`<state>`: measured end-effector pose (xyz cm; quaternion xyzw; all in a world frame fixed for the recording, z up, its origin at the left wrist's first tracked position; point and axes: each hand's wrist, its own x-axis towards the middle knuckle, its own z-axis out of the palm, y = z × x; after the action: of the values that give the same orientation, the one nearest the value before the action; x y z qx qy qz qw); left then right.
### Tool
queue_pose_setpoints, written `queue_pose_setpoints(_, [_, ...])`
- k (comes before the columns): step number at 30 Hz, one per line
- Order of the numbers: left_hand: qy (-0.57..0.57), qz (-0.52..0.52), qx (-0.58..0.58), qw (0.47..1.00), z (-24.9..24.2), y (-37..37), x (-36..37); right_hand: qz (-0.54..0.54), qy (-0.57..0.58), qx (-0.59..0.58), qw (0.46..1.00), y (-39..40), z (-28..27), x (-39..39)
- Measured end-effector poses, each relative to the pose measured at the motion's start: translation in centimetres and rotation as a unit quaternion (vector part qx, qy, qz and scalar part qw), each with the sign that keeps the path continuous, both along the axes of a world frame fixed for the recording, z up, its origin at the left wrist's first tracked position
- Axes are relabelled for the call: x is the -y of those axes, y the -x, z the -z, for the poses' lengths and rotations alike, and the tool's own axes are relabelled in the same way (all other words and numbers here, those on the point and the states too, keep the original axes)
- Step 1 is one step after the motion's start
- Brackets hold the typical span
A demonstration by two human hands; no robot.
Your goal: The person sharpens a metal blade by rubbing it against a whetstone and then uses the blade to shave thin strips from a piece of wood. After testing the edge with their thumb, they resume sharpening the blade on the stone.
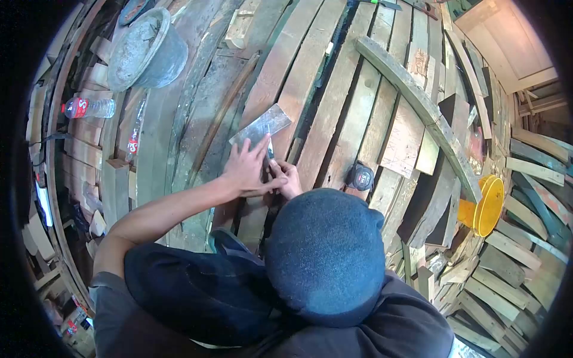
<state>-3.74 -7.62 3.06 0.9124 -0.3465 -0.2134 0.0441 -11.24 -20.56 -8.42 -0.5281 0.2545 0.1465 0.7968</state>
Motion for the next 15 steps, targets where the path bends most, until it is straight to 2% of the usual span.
queue_pose_setpoints(3, [0.046,-0.014,0.035,0.998,0.5,-1.4,0.3,-0.04,-0.001,0.001,0.999,-1.9,-3.3,1.5])
queue_pose_setpoints(4, [0.06,-0.015,0.05,0.997,0.5,-1.7,0.5,-0.038,-0.066,0.015,0.997,-2.2,-2.1,1.4])
queue_pose_setpoints(7, [0.044,-0.019,0.042,0.998,0.1,-1.2,0.7,-0.011,-0.024,0.001,1.0,-1.2,-1.6,0.5])
queue_pose_setpoints(8, [0.036,-0.009,0.036,0.999,-0.1,-1.3,0.6,-0.035,0.039,0.001,0.999,-0.5,-1.3,0.4])
queue_pose_setpoints(9, [0.027,0.0,0.028,0.999,-0.2,-1.2,0.4,-0.007,0.02,0.0,1.0,-0.5,-1.3,-0.2])
queue_pose_setpoints(11, [0.008,0.019,0.007,1.0,-0.1,-0.7,0.0,-0.018,-0.034,-0.01,0.999,-0.5,-1.0,1.0])
queue_pose_setpoints(13, [0.05,-0.002,0.019,0.999,0.6,-2.3,0.4,-0.023,-0.01,0.019,1.0,-2.2,-2.2,1.9])
queue_pose_setpoints(15, [0.052,-0.017,0.027,0.998,1.0,-1.8,0.5,-0.009,-0.082,0.025,0.996,-3.1,-2.5,1.8])
